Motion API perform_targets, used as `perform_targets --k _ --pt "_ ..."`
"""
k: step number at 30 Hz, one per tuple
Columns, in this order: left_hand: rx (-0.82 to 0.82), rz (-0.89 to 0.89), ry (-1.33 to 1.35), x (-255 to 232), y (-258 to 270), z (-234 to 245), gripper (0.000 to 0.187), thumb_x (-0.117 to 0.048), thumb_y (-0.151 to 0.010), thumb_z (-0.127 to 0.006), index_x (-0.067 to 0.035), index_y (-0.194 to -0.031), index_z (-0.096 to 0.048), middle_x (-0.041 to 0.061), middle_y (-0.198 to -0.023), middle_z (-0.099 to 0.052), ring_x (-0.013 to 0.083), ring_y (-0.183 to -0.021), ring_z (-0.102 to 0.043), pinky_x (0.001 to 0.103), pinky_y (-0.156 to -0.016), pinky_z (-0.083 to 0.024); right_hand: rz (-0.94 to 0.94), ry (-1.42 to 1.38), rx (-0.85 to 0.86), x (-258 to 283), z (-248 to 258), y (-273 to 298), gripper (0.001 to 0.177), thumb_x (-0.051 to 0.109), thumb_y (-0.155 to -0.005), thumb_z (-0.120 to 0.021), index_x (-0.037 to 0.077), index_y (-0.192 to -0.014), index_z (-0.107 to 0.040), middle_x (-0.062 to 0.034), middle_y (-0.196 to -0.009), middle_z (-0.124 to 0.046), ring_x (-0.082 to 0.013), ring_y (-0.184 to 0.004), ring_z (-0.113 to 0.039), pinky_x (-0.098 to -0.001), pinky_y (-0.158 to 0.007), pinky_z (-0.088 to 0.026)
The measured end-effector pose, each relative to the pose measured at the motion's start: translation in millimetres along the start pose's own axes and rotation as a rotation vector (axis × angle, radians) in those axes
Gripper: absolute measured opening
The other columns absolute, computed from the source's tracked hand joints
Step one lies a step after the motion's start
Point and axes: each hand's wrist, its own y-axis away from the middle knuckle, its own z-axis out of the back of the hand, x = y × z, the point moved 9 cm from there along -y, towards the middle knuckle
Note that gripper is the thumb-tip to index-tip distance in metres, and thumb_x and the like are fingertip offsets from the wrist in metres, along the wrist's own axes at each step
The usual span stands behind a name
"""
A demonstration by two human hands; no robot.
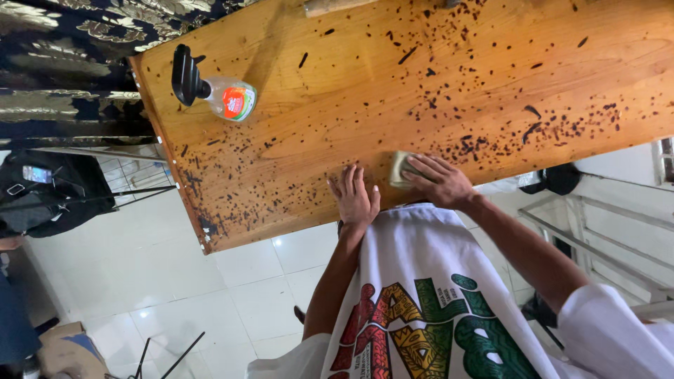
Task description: The person sprays liquid from a bottle onto a wooden table and rubs the surface with a sponge in circular motions. The person repeatedly sprays and wipes different areas of the table throughout the clip.
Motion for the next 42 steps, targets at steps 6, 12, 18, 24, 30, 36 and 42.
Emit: perform_targets --k 6,12,18,24,30,36,42 --pt "0.012 0.022 0.083 0 -5 6 0.064 -0.038 -0.093 -0.060 -0.004 -0.145 -0.045 0.016 -0.154 -0.042 0.0384 -0.147 -0.035 0.081 -0.115 -0.005 -0.286 0.046 -0.054 -80 28 20 0.065 0.020 -0.091 -0.069 0.015 -0.153 -0.052 -0.0225 -0.160 -0.047 -0.0423 -0.145 -0.047 -0.0526 -0.120 -0.041" --pt "0.018 0.033 0.158 30 1 39 0.061 -0.033 -0.093 -0.063 -0.006 -0.145 -0.047 0.016 -0.154 -0.044 0.0371 -0.147 -0.038 0.081 -0.115 -0.001 -0.558 0.112 -0.298 -81 13 -45 0.057 0.026 -0.097 -0.073 0.016 -0.151 -0.060 -0.0269 -0.163 -0.041 -0.0456 -0.148 -0.042 -0.0542 -0.120 -0.041" --pt "-0.149 0.158 0.086 124 8 100 0.053 -0.028 -0.093 -0.065 -0.010 -0.141 -0.050 0.012 -0.148 -0.050 0.0334 -0.145 -0.043 0.077 -0.120 -0.004 -0.490 0.074 -0.154 7 -48 -121 0.053 0.031 -0.101 -0.071 0.020 -0.152 -0.060 -0.0225 -0.163 -0.039 -0.0404 -0.149 -0.039 -0.0560 -0.120 -0.037" --pt "-0.217 0.190 0.066 210 7 133 0.050 -0.023 -0.096 -0.064 -0.005 -0.141 -0.051 0.017 -0.148 -0.051 0.0386 -0.143 -0.043 0.073 -0.116 -0.014 -0.079 -0.002 0.026 130 -79 -116 0.053 0.027 -0.089 -0.071 0.022 -0.141 -0.062 -0.0121 -0.159 -0.049 -0.0302 -0.146 -0.048 -0.0470 -0.119 -0.043" --pt "-0.232 0.067 0.042 235 9 150 0.046 -0.023 -0.097 -0.063 -0.005 -0.138 -0.054 0.016 -0.146 -0.051 0.0402 -0.138 -0.046 0.063 -0.118 -0.028 -0.129 0.054 0.113 81 -64 -103 0.065 0.023 -0.078 -0.075 0.018 -0.142 -0.061 -0.0134 -0.155 -0.051 -0.0345 -0.142 -0.051 -0.0484 -0.116 -0.046" --pt "-0.218 0.089 0.083 238 12 148 0.049 -0.024 -0.095 -0.064 -0.004 -0.139 -0.054 0.016 -0.146 -0.051 0.0409 -0.137 -0.045 0.063 -0.118 -0.027 -0.496 0.159 -0.201 73 -80 -186 0.059 0.021 -0.094 -0.071 0.013 -0.152 -0.058 -0.0222 -0.162 -0.046 -0.0390 -0.150 -0.043 -0.0525 -0.121 -0.040" --pt "-0.187 0.087 0.165 247 17 143 0.051 -0.027 -0.097 -0.060 -0.004 -0.141 -0.051 0.016 -0.148 -0.050 0.0401 -0.139 -0.044 0.063 -0.120 -0.025 -0.166 -0.021 -0.010 212 -132 -216 0.053 0.020 -0.089 -0.065 0.016 -0.142 -0.063 -0.0146 -0.158 -0.050 -0.0325 -0.146 -0.046 -0.0505 -0.117 -0.043"
